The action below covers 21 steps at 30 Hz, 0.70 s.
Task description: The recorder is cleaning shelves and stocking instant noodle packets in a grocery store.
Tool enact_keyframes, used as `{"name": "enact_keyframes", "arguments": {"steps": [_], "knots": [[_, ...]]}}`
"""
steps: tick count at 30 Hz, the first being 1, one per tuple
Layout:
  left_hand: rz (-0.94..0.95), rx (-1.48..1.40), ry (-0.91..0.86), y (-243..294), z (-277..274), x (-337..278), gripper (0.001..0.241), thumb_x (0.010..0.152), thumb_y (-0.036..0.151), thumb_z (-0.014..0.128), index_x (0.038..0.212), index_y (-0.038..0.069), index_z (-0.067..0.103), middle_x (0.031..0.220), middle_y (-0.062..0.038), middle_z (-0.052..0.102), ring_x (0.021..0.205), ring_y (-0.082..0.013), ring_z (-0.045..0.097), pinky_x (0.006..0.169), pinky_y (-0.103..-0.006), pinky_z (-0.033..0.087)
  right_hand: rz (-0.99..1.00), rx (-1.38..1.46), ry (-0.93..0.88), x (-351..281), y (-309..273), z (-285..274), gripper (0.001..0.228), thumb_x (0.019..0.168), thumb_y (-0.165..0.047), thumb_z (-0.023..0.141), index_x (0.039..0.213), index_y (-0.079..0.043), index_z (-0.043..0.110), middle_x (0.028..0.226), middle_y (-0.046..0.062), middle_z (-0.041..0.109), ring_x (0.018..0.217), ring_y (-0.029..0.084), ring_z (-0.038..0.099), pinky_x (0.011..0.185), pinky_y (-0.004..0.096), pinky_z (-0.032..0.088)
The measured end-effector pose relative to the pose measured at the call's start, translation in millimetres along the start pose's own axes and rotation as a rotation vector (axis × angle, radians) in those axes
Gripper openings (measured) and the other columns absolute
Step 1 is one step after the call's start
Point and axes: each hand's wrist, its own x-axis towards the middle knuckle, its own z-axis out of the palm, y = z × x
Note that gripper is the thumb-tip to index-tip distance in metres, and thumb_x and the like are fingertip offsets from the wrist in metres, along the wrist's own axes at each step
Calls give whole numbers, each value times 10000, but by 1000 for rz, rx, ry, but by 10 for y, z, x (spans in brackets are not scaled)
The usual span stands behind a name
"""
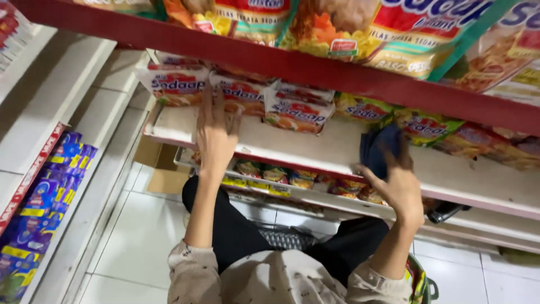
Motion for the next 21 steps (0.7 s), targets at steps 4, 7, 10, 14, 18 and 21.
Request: {"name": "enact_keyframes", "arguments": {"steps": [4,7,10,14,18,21], "knots": [[-27,-3,-39,35,-70,-44,545,1033,271,694,1433,-70,549,1608,-273,383,1409,-454,489,1123,-511,464,-52,11,-222,-135,383,303,498,953,-374,675,1378,-115,682,1443,171,619,1281,386,587,1073,479,488],[-47,33,-103,20,-118,-153,460,1022,269,678,1345,-56,628,1565,-266,440,1353,-419,528,1091,-497,477,32,71,-350,-17,214,20,526,902,-420,667,1361,-165,700,1391,157,645,1237,379,608,1028,483,504],[-43,74,-151,67,-219,-306,376,1022,270,661,1257,-21,703,1470,-197,549,1265,-354,580,1065,-464,460,5,-86,-131,26,90,-63,658,813,-471,813,1287,-36,676,1319,262,592,1156,464,572,911,532,486],[-5,98,-153,43,-212,-449,333,1035,249,642,1237,-4,716,1380,-109,638,1222,-280,611,1075,-421,422,31,-119,-234,-18,369,103,680,838,-452,873,1265,26,645,1246,299,576,1080,502,559,874,537,484],[27,75,-129,30,-260,-457,291,1052,215,623,1230,3,712,1326,-82,675,1194,-241,610,1090,-406,397,-37,183,-281,77,448,83,457,852,-176,749,1269,-5,674,1185,254,649,1017,424,657,892,475,529],[31,59,-126,61,-257,-447,288,1054,202,608,1233,0,707,1328,-87,677,1193,-243,601,1091,-418,392,-80,271,-366,203,335,-11,378,825,-93,694,1189,7,692,1119,228,697,921,380,698,852,435,548]]}}
